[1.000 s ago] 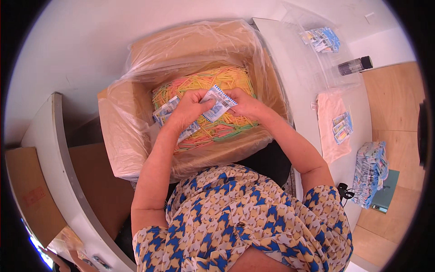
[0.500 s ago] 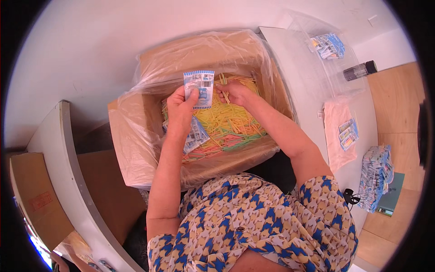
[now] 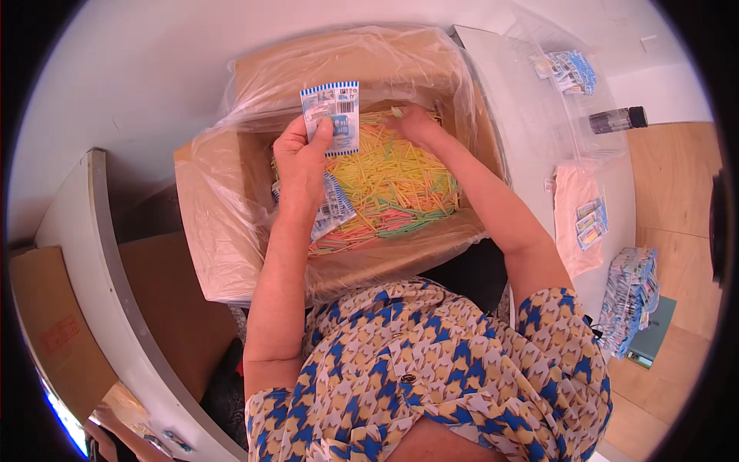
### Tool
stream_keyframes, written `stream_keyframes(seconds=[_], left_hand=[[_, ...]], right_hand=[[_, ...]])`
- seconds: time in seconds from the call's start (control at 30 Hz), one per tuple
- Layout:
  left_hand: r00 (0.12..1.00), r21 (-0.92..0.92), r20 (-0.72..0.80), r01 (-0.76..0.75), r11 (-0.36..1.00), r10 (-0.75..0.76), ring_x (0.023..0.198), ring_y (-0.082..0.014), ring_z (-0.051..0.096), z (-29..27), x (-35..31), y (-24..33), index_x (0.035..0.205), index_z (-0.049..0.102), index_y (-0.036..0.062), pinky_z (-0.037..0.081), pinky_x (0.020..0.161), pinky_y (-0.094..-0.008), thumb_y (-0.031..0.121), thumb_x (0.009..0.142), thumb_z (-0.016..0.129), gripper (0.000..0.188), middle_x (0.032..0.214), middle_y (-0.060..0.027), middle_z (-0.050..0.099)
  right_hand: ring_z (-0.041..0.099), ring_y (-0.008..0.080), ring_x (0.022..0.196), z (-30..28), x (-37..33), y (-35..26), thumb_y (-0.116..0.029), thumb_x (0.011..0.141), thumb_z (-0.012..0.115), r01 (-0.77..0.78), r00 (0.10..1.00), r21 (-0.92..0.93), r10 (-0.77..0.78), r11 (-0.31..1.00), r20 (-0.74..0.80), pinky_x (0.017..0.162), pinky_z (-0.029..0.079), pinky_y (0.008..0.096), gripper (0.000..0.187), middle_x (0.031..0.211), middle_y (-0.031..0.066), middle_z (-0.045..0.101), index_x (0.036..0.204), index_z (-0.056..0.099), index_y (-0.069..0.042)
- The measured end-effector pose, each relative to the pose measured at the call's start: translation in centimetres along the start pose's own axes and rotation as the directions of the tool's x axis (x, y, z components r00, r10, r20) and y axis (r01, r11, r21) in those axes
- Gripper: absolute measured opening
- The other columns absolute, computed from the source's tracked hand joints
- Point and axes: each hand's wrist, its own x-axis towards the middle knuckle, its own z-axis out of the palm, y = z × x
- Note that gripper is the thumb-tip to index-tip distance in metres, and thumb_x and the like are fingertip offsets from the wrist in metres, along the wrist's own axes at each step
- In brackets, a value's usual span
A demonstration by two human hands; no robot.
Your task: Packing small packaged noodle items into a large cardboard box lined with plastic.
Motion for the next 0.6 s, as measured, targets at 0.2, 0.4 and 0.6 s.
stream_keyframes(seconds=[0.2,0.4,0.6], left_hand=[[1.000,0.054,0.001,-0.030,0.998,0.030,0.072,-0.0052,0.057,0.2,-0.1,-0.3,0.099,0.065,-0.0003,0.047,0.067,-0.0220,0.006,0.087,0.059,0.015,0.086,-0.0016,0.066],[1.000,0.029,-0.010,-0.005,1.000,0.005,0.074,-0.0062,0.057,0.1,-0.1,-0.2,0.098,0.065,0.0002,0.045,0.070,-0.0215,0.006,0.086,0.061,0.014,0.087,-0.0022,0.066],[0.999,0.040,-0.009,-0.032,0.999,0.033,0.073,-0.0056,0.058,0.2,0.0,-0.1,0.099,0.064,-0.0010,0.047,0.068,-0.0225,0.005,0.087,0.058,0.015,0.087,-0.0021,0.066]], right_hand=[[0.060,0.0350,0.096,1.6,-1.6,0.9,-0.038,0.076,0.068,0.048,0.994,-0.314,-0.078,0.948,-0.082,0.081,0.047,0.0418,0.045,0.099,0.0224,0.063,0.092,0.063,0.004],[0.060,0.0359,0.094,3.5,-1.4,-1.6,-0.036,0.075,0.066,0.011,0.993,-0.355,-0.051,0.935,-0.104,0.080,0.047,0.0420,0.042,0.098,0.0238,0.063,0.089,0.064,0.003],[0.063,0.0322,0.085,2.0,-0.9,0.4,-0.029,0.079,0.060,0.146,0.989,-0.276,-0.146,0.950,0.020,0.073,0.048,0.0394,0.035,0.093,0.0211,0.064,0.091,0.062,0.005]])
